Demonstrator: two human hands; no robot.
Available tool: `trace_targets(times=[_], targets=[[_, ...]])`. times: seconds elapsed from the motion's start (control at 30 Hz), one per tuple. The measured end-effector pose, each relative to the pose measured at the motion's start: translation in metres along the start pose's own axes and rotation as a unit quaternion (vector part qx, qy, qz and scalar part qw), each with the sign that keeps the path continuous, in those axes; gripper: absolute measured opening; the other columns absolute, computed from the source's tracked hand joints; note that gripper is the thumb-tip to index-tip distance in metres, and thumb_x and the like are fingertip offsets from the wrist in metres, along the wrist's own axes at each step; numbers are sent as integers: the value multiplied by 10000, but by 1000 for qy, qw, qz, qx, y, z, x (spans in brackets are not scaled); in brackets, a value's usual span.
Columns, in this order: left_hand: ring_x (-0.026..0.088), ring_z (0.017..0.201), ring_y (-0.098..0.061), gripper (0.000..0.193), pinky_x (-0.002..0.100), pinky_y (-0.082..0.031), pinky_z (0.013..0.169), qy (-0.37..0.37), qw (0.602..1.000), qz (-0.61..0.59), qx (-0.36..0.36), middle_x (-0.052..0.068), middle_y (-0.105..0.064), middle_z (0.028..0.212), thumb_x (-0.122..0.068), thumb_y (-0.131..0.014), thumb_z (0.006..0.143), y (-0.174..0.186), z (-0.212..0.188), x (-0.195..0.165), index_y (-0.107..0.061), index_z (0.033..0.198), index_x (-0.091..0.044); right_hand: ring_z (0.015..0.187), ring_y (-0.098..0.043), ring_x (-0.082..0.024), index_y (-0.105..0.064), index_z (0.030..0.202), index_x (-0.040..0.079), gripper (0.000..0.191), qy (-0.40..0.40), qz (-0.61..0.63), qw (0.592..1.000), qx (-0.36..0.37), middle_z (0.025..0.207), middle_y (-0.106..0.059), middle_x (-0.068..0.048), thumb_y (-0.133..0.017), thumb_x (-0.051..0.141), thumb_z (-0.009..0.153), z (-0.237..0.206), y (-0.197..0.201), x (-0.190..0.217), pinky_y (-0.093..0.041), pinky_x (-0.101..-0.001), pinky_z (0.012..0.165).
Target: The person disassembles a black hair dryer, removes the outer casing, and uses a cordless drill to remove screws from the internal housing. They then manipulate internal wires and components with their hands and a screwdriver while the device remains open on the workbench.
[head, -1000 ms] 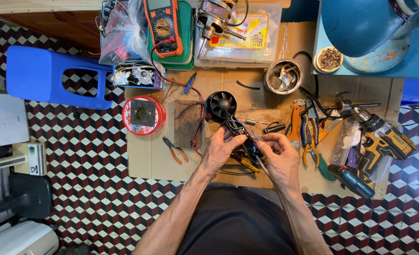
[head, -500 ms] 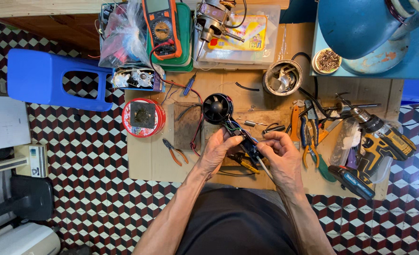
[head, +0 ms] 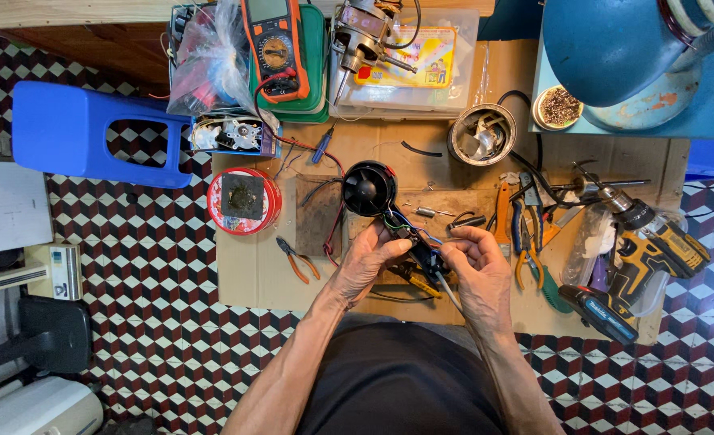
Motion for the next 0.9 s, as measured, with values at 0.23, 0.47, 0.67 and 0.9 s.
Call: trace_targets(times=[0.23,0.47,0.67,0.9], targets=[[140,1106,-659,438,305,-528,996,-3,999,23,-28,58,-694,1196,-229,-731,933,6,1,3,-590,1297,-31,848,-634,-93,-617,1213,15,303,-14,16,1000,5,943,-684,-38,-689,48,920,3,2,-7,-542,-233,796],[135,1054,-643,420,301,-519,949,-7,999,29,-45,70,-696,1181,-199,-750,944,13,5,10,-609,1284,3,841,-625,-88,-619,1210,0,301,-21,34,999,13,948,-689,-39,-693,42,921,8,2,-16,-526,-226,789],[138,1078,-672,440,303,-535,975,-3,999,10,-43,61,-696,1190,-224,-746,914,11,3,8,-591,1274,-23,870,-632,-81,-625,1218,-2,294,-18,5,1000,10,969,-698,-39,-683,59,936,9,3,-17,-522,-220,810],[145,1067,-660,440,317,-538,973,-5,999,-21,-48,56,-682,1168,-221,-741,932,8,4,8,-564,1286,-28,852,-642,-90,-631,1210,-2,293,-31,-2,999,8,965,-703,-47,-692,69,932,9,1,-18,-533,-226,794]])
Point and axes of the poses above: each hand's wrist, its own z-axis towards the middle knuckle, its own y-axis out of the back of the hand, x = y × z, the point moved 10 cm from there along z, towards the middle knuckle
